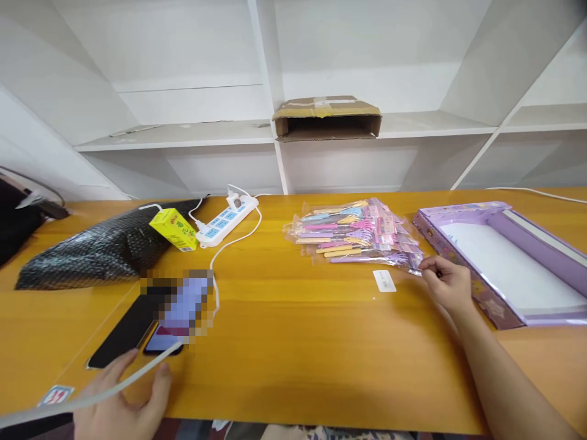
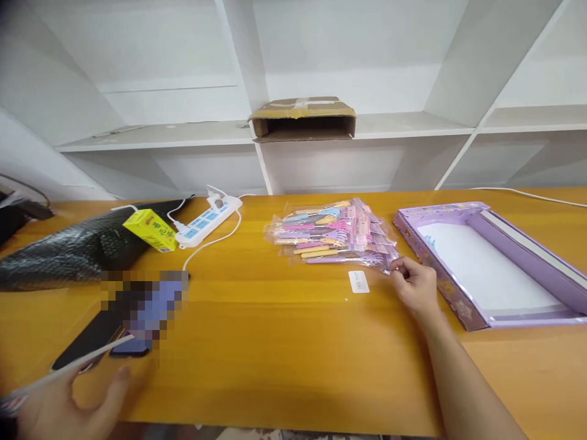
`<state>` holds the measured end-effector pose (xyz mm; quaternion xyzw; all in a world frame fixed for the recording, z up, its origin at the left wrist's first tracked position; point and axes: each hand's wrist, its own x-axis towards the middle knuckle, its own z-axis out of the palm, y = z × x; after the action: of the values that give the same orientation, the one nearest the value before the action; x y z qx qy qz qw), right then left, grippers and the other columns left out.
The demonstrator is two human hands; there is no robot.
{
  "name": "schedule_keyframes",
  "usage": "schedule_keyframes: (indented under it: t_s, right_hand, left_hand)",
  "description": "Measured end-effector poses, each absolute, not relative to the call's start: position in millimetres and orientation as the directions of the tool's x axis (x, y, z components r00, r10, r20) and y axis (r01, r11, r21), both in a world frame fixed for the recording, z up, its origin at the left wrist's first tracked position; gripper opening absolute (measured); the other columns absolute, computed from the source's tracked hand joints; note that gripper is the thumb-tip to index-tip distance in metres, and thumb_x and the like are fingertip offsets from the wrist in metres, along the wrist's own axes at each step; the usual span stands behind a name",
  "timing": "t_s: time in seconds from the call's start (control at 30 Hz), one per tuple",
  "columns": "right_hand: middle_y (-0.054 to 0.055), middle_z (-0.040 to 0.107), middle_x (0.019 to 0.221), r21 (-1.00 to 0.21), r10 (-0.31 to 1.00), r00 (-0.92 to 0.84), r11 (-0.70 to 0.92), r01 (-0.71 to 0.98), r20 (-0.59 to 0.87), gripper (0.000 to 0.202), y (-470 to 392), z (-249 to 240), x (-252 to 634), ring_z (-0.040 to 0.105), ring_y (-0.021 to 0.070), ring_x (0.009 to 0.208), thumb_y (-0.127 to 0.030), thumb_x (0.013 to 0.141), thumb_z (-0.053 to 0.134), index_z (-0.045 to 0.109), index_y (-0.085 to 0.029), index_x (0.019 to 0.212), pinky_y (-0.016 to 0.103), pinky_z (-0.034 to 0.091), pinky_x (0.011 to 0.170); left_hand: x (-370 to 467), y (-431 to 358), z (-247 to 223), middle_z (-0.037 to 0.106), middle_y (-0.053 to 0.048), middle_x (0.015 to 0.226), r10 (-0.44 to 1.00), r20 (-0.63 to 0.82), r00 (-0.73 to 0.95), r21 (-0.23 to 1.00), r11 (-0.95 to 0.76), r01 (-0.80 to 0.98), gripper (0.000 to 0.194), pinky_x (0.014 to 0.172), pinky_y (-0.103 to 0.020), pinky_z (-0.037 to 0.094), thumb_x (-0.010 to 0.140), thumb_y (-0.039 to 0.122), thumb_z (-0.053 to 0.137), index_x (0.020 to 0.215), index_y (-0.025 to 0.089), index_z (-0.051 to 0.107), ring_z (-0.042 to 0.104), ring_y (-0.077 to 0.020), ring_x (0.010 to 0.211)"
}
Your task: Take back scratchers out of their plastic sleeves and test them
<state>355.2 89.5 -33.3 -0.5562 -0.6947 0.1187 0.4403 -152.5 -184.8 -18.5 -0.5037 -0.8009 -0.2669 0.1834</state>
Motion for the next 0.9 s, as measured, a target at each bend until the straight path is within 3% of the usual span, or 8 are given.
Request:
schedule_keyframes:
  t_s: [0.17, 0.33, 0.53, 0.67, 0.73, 0.83, 0.9]
  right_hand:
    - [-0.004, 0.047, 0.047, -0.575, 0.913, -0.045, 0.292, 0.765, 0.405, 0.016, 88, -34, 350, 0.041, 0.0077, 0.043, -0.027, 0.069, 0.053, 0.064, -0.016, 0.072, 0.021, 0.035, 0.048]
    - [-0.003, 0.048, 0.045, -0.51, 0.934, -0.041, 0.229, 0.829, 0.354, 0.025, 91, -35, 352, 0.042, 0.0084, 0.04, -0.034, 0.068, 0.053, 0.068, -0.015, 0.076, 0.021, 0.036, 0.047]
    - [-0.002, 0.056, 0.052, -0.503, 0.945, 0.013, 0.163, 0.849, 0.328, 0.027, 89, -38, 354, 0.047, 0.0097, 0.045, -0.035, 0.068, 0.054, 0.069, -0.015, 0.079, 0.021, 0.038, 0.048]
    - [-0.004, 0.052, 0.05, -0.497, 0.931, 0.002, 0.193, 0.846, 0.366, 0.026, 86, -35, 351, 0.044, 0.0084, 0.044, -0.033, 0.068, 0.054, 0.069, -0.016, 0.081, 0.02, 0.037, 0.048]
    - [-0.004, 0.05, 0.048, -0.481, 0.926, -0.016, 0.212, 0.851, 0.378, 0.026, 85, -33, 350, 0.042, 0.0078, 0.042, -0.034, 0.069, 0.054, 0.069, -0.016, 0.08, 0.02, 0.036, 0.047]
    - [-0.005, 0.05, 0.048, -0.468, 0.923, -0.035, 0.227, 0.854, 0.384, 0.026, 85, -31, 350, 0.043, 0.0075, 0.043, -0.035, 0.069, 0.053, 0.069, -0.016, 0.079, 0.02, 0.036, 0.048]
    - [-0.005, 0.05, 0.048, -0.459, 0.918, -0.035, 0.231, 0.858, 0.396, 0.026, 86, -29, 351, 0.045, 0.0074, 0.043, -0.035, 0.07, 0.053, 0.069, -0.017, 0.079, 0.02, 0.037, 0.048]
  left_hand:
    - [-176, -180, 2, 0.042, -0.018, 0.131, 0.699, 0.539, -0.47, 0.146, 0.472, 0.869, 0.069, 0.104, -0.052, 0.03, 0.077, 0.05, 0.046, 0.136, 0.016, 0.035, 0.039, -0.0383, 0.123]
    - [-202, -185, -8, 0.038, -0.02, 0.135, 0.667, 0.503, -0.549, 0.107, 0.582, 0.806, 0.074, 0.105, -0.049, 0.027, 0.079, 0.058, 0.041, 0.135, 0.01, 0.036, 0.037, -0.0351, 0.125]
    - [-218, -186, -13, 0.032, -0.017, 0.14, 0.7, 0.248, -0.669, 0.014, 0.688, 0.725, 0.061, 0.099, -0.058, 0.027, 0.082, 0.06, 0.034, 0.124, 0.019, 0.052, 0.032, -0.0394, 0.127]
    - [-219, -186, -14, 0.038, -0.016, 0.137, 0.702, 0.269, -0.659, 0.039, 0.676, 0.736, 0.058, 0.099, -0.058, 0.028, 0.082, 0.058, 0.036, 0.121, 0.019, 0.054, 0.036, -0.0371, 0.125]
    - [-219, -189, -18, 0.043, -0.015, 0.134, 0.706, 0.333, -0.625, 0.102, 0.632, 0.768, 0.056, 0.101, -0.053, 0.03, 0.082, 0.056, 0.039, 0.119, 0.017, 0.055, 0.04, -0.0331, 0.123]
    - [-220, -194, -28, 0.051, -0.015, 0.125, 0.603, 0.505, -0.617, 0.244, 0.586, 0.773, 0.053, 0.105, -0.039, 0.032, 0.081, 0.049, 0.044, 0.118, 0.011, 0.053, 0.046, -0.0257, 0.119]
    - [-221, -198, -35, 0.052, -0.015, 0.122, 0.53, 0.542, -0.652, 0.298, 0.604, 0.739, 0.05, 0.107, -0.039, 0.03, 0.082, 0.046, 0.042, 0.115, 0.011, 0.054, 0.044, -0.0259, 0.12]
